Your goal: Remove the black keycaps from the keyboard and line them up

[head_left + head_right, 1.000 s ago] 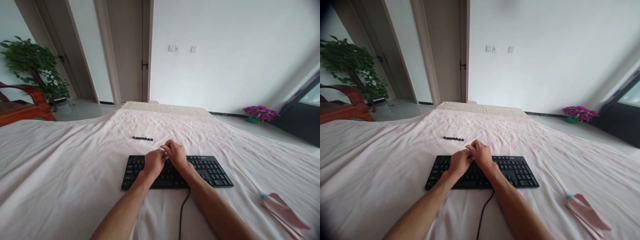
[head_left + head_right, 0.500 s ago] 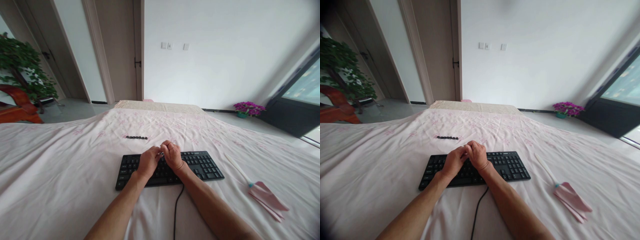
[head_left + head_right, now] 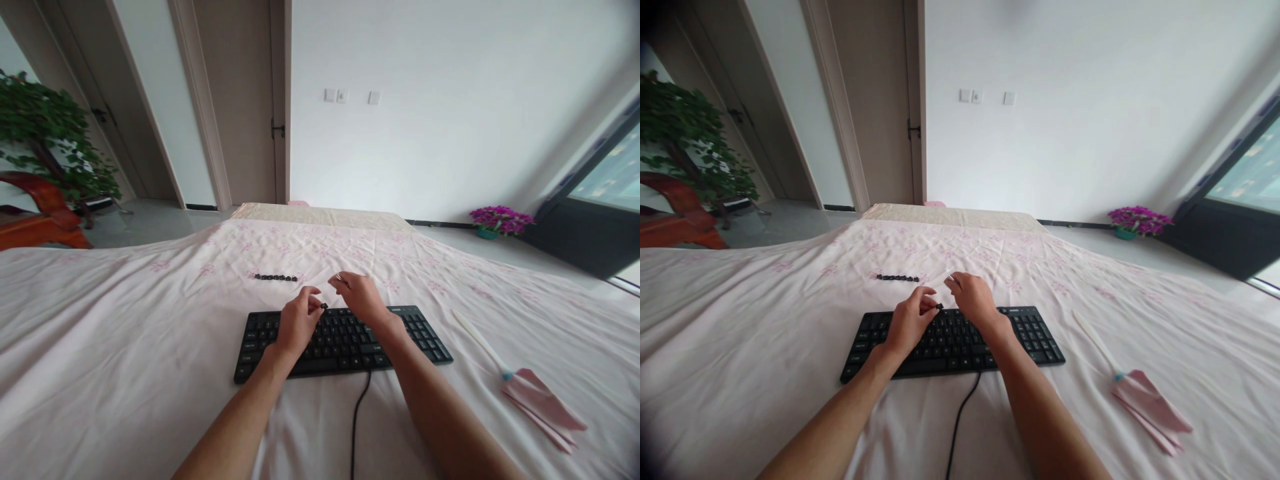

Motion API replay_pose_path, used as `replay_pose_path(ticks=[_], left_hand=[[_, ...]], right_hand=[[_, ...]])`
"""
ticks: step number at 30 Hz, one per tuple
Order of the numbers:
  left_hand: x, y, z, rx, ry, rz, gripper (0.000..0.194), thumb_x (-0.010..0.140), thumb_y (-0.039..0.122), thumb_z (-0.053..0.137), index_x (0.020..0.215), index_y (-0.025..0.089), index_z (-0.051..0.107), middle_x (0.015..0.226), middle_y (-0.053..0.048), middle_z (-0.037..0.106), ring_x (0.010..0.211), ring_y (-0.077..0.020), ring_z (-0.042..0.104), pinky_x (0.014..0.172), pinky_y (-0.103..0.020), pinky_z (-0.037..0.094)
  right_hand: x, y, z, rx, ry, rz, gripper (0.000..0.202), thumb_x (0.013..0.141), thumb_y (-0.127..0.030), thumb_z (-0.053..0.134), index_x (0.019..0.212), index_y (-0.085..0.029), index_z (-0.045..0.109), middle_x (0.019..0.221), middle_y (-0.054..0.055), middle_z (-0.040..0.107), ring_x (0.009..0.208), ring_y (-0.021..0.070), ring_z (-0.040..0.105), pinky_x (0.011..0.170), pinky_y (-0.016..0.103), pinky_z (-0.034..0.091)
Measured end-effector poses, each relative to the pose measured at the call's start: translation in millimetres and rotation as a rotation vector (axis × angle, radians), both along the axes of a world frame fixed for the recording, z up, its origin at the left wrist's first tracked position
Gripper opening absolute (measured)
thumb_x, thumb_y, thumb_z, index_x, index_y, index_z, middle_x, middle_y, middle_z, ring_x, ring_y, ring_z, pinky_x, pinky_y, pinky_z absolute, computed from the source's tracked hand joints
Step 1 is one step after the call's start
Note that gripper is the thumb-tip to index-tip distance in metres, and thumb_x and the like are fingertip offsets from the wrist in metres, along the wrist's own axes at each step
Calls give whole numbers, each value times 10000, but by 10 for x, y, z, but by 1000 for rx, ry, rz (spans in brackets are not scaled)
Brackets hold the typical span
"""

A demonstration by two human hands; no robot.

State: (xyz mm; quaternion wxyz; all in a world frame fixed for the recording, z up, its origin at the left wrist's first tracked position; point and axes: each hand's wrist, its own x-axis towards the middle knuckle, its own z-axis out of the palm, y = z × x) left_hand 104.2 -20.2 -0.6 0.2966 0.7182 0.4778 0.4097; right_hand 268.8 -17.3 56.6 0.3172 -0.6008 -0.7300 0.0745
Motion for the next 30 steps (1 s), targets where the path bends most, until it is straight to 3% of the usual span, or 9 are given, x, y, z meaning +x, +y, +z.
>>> replay_pose_path(ticks=[4,11,16,20,25,30], left_hand=[[-6,-19,36,-2,-62,2,339,772,123,587,1083,235,514,846,10,688,782,-134,659,766,-258,506],[-3,-15,29,15,-26,0,410,768,66,548,1131,248,494,871,14,678,812,-137,652,792,-266,504],[-17,31,-40,47,72,90,470,759,69,556,1186,248,481,948,-2,662,862,-141,636,788,-257,478],[-42,43,-54,57,198,183,320,773,124,574,1073,235,553,1051,-24,656,955,-174,612,820,-285,444],[-57,42,-48,23,340,180,133,804,190,567,920,228,620,938,-25,687,895,-198,614,805,-309,416],[-50,39,-29,25,397,188,104,818,222,553,862,231,647,892,-23,694,875,-205,606,780,-305,399]], right_hand=[[19,27,-106,-149,-37,63,156,771,-325,612,714,-224,717,635,-2,673,623,148,601,559,229,363],[44,86,-212,-361,153,166,108,666,-222,648,738,-220,728,576,-24,663,475,124,587,468,207,383],[62,256,-315,-330,159,134,74,660,-234,664,707,-199,710,576,-15,661,482,122,589,460,199,376],[-29,536,-335,-252,63,65,96,681,-263,675,745,-205,715,637,-5,681,539,122,596,485,201,367],[-254,878,-380,-214,-132,-32,109,700,-284,680,787,-241,728,740,0,705,687,140,613,549,212,360],[-376,1076,-466,-241,-192,-86,128,712,-271,674,822,-237,729,791,14,705,738,146,609,559,213,342]])
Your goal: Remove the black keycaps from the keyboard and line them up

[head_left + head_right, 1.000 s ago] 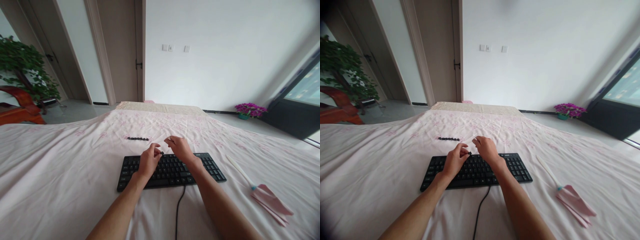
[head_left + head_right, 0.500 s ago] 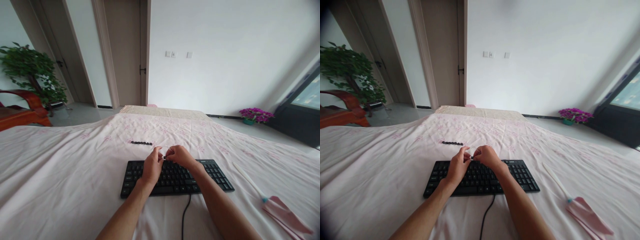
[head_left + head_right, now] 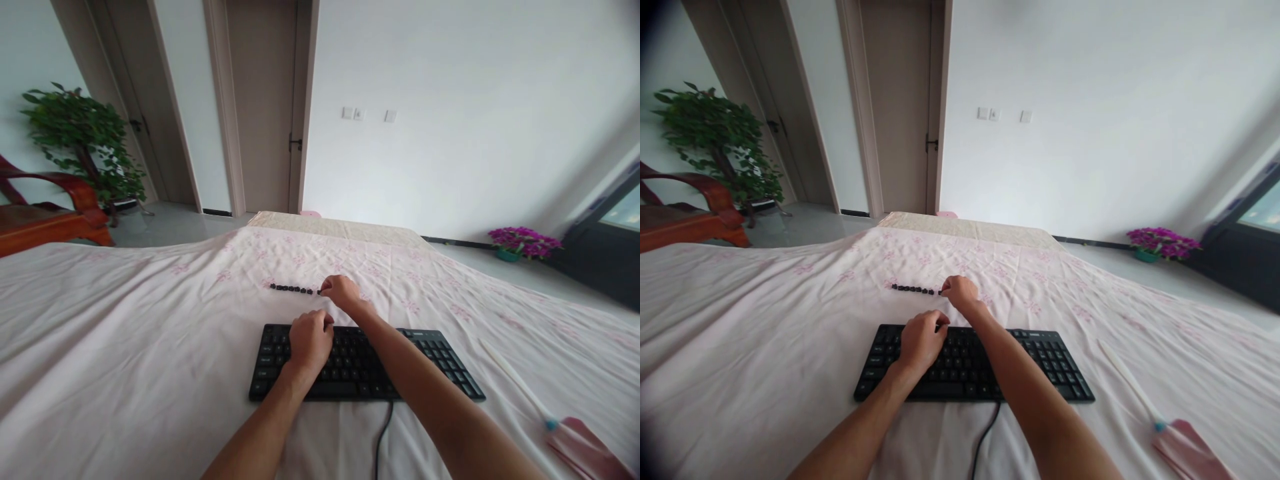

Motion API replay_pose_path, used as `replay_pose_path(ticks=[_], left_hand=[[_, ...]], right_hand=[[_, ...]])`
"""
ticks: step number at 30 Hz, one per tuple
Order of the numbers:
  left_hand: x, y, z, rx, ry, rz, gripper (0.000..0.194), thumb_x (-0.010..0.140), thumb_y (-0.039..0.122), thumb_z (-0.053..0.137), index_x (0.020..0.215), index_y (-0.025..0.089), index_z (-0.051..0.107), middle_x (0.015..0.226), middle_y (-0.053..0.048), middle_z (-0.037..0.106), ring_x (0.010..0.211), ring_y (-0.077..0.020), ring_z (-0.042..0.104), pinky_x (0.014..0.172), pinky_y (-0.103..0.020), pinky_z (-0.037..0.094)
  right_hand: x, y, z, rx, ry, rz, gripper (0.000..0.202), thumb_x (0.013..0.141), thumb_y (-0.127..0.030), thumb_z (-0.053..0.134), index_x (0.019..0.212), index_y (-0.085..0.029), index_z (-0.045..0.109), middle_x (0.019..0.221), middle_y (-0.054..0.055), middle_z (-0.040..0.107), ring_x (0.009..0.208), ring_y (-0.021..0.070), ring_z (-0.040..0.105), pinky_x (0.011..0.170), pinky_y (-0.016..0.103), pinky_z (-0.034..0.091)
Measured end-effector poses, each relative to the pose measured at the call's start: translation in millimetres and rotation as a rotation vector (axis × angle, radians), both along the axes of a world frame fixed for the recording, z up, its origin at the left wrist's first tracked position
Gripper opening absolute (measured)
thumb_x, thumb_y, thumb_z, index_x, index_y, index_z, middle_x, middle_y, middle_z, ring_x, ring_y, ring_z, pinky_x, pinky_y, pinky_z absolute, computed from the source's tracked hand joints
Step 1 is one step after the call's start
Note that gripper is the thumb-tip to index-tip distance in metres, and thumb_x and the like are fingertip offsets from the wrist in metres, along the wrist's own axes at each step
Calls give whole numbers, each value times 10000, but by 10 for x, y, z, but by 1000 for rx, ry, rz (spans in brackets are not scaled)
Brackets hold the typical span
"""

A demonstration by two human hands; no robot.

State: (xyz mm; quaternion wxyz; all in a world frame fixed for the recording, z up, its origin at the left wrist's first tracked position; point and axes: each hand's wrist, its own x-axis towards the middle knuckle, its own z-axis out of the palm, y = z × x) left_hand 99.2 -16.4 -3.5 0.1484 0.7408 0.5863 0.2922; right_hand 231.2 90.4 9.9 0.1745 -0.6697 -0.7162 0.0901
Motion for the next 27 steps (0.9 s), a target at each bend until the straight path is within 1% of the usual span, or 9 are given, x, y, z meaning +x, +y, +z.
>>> replay_pose_path(ticks=[5,11,19,24,27], left_hand=[[5,7,2,-26,0,29,132,821,223,543,902,235,647,908,-18,699,873,-193,602,771,-292,387],[6,2,17,-39,-3,23,132,824,230,546,912,238,644,926,-23,698,885,-194,600,786,-294,380],[6,0,33,-29,-8,29,128,821,227,541,895,237,645,909,-17,699,873,-191,602,762,-290,381],[10,5,17,-26,-16,24,128,822,226,541,897,241,644,911,-17,698,868,-191,603,762,-293,382],[13,7,7,-24,-23,27,123,819,227,548,892,239,646,906,-19,699,866,-191,604,766,-292,381]], right_hand=[[-37,75,-52,-30,-26,-9,133,708,-300,691,828,-256,727,786,4,702,759,156,612,578,220,345],[-65,100,-92,-41,-31,-8,151,721,-318,692,862,-274,723,830,-3,705,803,166,611,628,228,370],[-34,145,-130,-40,0,13,164,719,-328,701,872,-272,724,832,-8,706,783,157,615,625,228,374],[-2,164,-169,-28,44,26,184,698,-336,716,867,-264,725,819,-3,706,760,157,616,604,228,368],[-4,157,-163,-15,81,45,193,687,-331,724,862,-248,725,805,2,708,736,157,615,597,225,371]])
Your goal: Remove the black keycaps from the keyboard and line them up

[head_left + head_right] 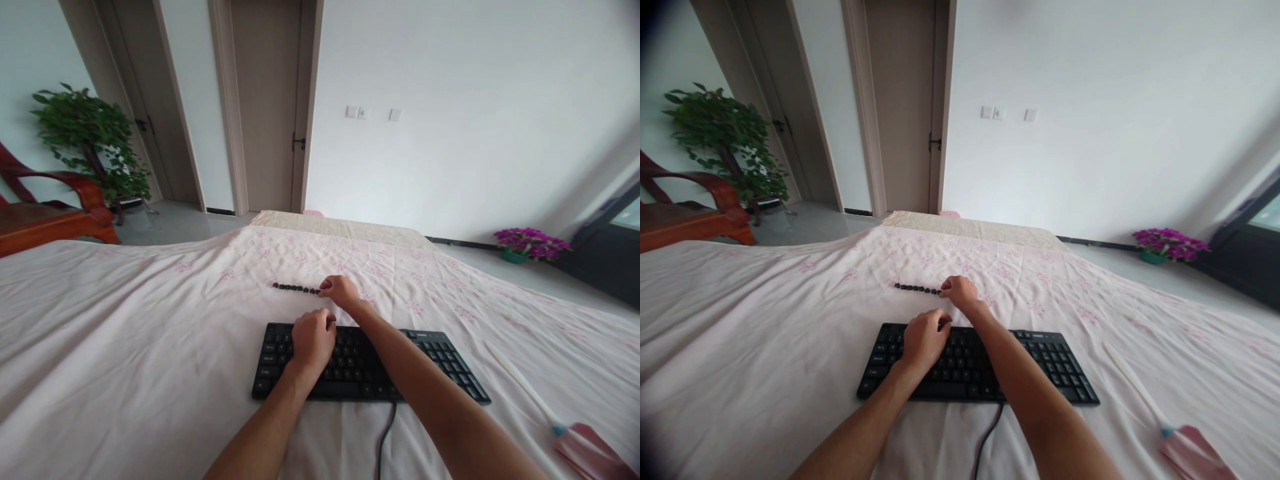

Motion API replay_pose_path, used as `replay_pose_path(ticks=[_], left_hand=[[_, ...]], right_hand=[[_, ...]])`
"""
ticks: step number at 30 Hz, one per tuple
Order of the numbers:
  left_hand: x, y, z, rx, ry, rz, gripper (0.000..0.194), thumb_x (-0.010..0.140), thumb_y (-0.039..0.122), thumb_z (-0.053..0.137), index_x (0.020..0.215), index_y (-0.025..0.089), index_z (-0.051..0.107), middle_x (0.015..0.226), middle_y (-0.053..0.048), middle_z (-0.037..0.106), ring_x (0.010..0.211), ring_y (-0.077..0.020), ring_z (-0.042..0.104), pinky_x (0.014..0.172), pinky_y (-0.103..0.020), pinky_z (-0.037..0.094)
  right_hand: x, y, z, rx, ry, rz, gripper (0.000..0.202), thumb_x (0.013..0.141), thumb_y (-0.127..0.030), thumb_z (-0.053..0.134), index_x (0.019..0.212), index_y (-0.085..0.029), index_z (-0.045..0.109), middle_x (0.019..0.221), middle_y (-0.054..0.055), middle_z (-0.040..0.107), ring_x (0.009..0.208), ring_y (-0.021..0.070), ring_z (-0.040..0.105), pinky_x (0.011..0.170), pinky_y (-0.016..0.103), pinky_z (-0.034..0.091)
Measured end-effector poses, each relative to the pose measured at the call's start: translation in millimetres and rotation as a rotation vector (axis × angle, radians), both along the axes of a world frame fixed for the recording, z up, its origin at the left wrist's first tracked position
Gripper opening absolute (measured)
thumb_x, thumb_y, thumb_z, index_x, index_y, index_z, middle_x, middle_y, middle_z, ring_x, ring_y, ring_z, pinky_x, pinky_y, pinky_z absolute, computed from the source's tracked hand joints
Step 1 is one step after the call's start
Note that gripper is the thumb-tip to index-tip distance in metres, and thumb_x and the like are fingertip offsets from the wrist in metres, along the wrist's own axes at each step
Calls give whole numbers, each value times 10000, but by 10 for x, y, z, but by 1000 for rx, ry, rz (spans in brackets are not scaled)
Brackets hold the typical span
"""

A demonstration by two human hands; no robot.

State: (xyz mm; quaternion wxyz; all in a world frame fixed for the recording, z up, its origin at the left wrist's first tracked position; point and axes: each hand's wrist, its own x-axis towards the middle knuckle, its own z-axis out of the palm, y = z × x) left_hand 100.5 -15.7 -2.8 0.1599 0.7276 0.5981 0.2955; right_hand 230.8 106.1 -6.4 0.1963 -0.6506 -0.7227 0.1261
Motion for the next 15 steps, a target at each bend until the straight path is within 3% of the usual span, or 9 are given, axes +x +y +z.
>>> replay_pose_path(ticks=[3,6,8,11,15], left_hand=[[-1,-2,-1,3,3,2,118,815,225,556,884,239,650,903,-17,701,867,-189,605,773,-290,384],[-6,-8,4,10,5,-3,119,816,218,557,879,244,654,906,-10,702,878,-182,607,784,-284,389],[-7,-15,8,7,2,-7,124,820,216,556,885,247,656,911,-6,702,889,-176,608,789,-279,392],[-1,-30,21,15,9,-22,130,818,209,562,899,248,657,923,-3,701,898,-173,606,798,-279,397],[26,-64,65,76,43,-78,153,788,180,598,911,246,662,936,-1,696,924,-185,594,850,-305,391]], right_hand=[[6,-51,75,35,42,16,206,764,-390,653,836,-208,716,780,24,705,709,159,609,612,234,387],[79,-185,238,73,108,40,420,925,-443,392,800,-183,697,797,43,703,715,152,611,661,242,413],[178,-336,374,122,198,84,550,969,-449,238,781,-186,683,821,45,700,762,155,616,713,247,423],[363,-628,539,187,287,131,578,960,-502,229,725,-196,660,779,36,686,768,160,610,742,253,422],[520,-1012,566,148,500,59,517,933,-535,280,790,-185,633,677,17,649,553,116,531,553,222,406]])
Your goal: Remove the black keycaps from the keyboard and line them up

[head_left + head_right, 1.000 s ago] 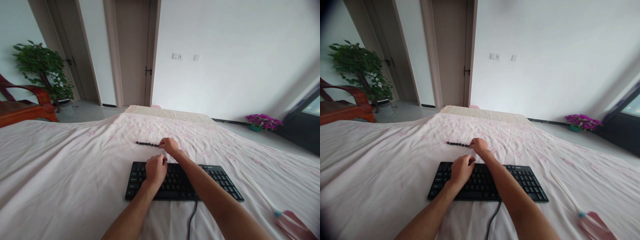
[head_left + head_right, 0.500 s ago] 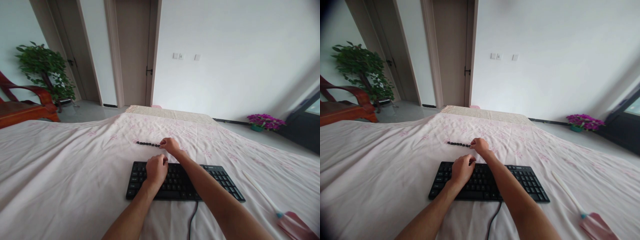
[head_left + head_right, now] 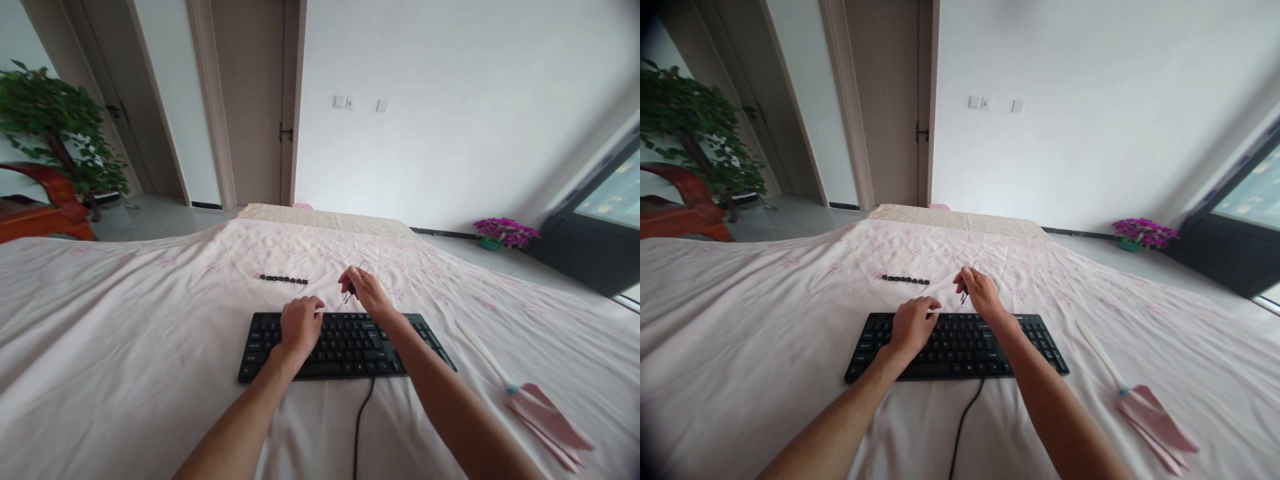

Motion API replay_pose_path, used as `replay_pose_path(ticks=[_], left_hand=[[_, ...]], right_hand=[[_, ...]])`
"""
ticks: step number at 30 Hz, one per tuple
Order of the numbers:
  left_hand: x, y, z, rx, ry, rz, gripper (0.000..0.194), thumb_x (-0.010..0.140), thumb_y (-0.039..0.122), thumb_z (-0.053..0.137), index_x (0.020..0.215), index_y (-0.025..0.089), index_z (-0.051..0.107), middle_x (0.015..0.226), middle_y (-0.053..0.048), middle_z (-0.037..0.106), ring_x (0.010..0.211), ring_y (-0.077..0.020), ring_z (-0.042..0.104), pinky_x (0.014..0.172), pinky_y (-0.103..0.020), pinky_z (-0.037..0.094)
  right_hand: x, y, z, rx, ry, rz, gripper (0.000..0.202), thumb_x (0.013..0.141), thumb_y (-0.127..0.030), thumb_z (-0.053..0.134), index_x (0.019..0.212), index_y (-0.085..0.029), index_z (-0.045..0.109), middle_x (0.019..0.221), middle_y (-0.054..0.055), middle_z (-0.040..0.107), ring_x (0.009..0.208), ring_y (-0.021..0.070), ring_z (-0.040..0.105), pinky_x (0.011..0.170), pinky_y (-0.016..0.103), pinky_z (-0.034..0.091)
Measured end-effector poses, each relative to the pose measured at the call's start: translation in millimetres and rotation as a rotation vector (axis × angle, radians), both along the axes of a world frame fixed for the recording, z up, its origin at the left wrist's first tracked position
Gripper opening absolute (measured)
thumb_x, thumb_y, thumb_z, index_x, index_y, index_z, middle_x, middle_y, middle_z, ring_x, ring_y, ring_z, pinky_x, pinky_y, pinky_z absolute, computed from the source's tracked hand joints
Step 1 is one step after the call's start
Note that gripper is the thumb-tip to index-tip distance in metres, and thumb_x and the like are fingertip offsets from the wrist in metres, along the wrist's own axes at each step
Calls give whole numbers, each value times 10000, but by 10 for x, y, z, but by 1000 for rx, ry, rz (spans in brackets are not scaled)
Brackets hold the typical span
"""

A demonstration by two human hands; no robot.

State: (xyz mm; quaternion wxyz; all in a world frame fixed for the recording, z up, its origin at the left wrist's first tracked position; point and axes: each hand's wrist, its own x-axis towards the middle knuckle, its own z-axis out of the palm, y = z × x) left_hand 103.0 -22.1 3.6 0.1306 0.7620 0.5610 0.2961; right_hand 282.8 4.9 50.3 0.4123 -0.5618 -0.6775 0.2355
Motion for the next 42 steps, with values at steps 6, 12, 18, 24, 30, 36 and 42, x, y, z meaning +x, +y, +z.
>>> replay_pose_path(ticks=[6,12,18,24,30,36,42], left_hand=[[57,-68,71,9,-3,-66,198,793,212,629,981,248,680,1001,-17,688,986,-195,586,922,-318,382],[111,-104,46,-56,-49,-111,294,760,282,698,1052,261,669,1034,-15,683,1001,-191,600,921,-302,406],[164,-81,40,-83,-27,-93,236,778,324,682,1011,281,680,1015,-1,694,967,-183,628,868,-292,425],[186,-49,69,-73,62,-51,155,827,331,611,950,275,687,964,-3,705,895,-199,650,792,-306,440],[181,-47,110,-88,95,-89,203,883,331,511,950,239,679,962,-48,697,888,-202,646,771,-297,437],[166,-95,115,27,58,-157,258,915,282,435,880,220,683,917,-63,695,908,-200,623,879,-323,410],[162,-123,63,99,54,-165,261,928,279,422,853,228,667,863,-37,683,902,-173,607,1016,-335,332]], right_hand=[[-41,-297,-163,-53,246,-50,370,879,-507,426,884,-176,592,717,15,655,447,86,462,412,195,354],[-134,-310,-220,10,158,-75,296,863,-464,491,835,-185,585,677,9,671,432,96,490,435,204,386],[-197,-294,-218,86,-2,-81,238,855,-415,539,801,-192,603,647,1,678,506,120,570,524,211,422],[-264,-246,-207,167,-179,-87,256,881,-408,519,775,-194,611,626,-1,669,577,136,616,591,218,424],[-313,-239,-303,274,-251,-110,304,902,-427,484,761,-187,607,637,15,666,595,147,625,632,230,438],[-287,-294,-391,439,-272,-117,317,915,-415,454,752,-189,604,632,22,661,570,139,616,604,229,443],[-271,-344,-369,501,-280,-144,316,907,-397,449,730,-189,608,601,25,653,555,139,606,602,237,445]])
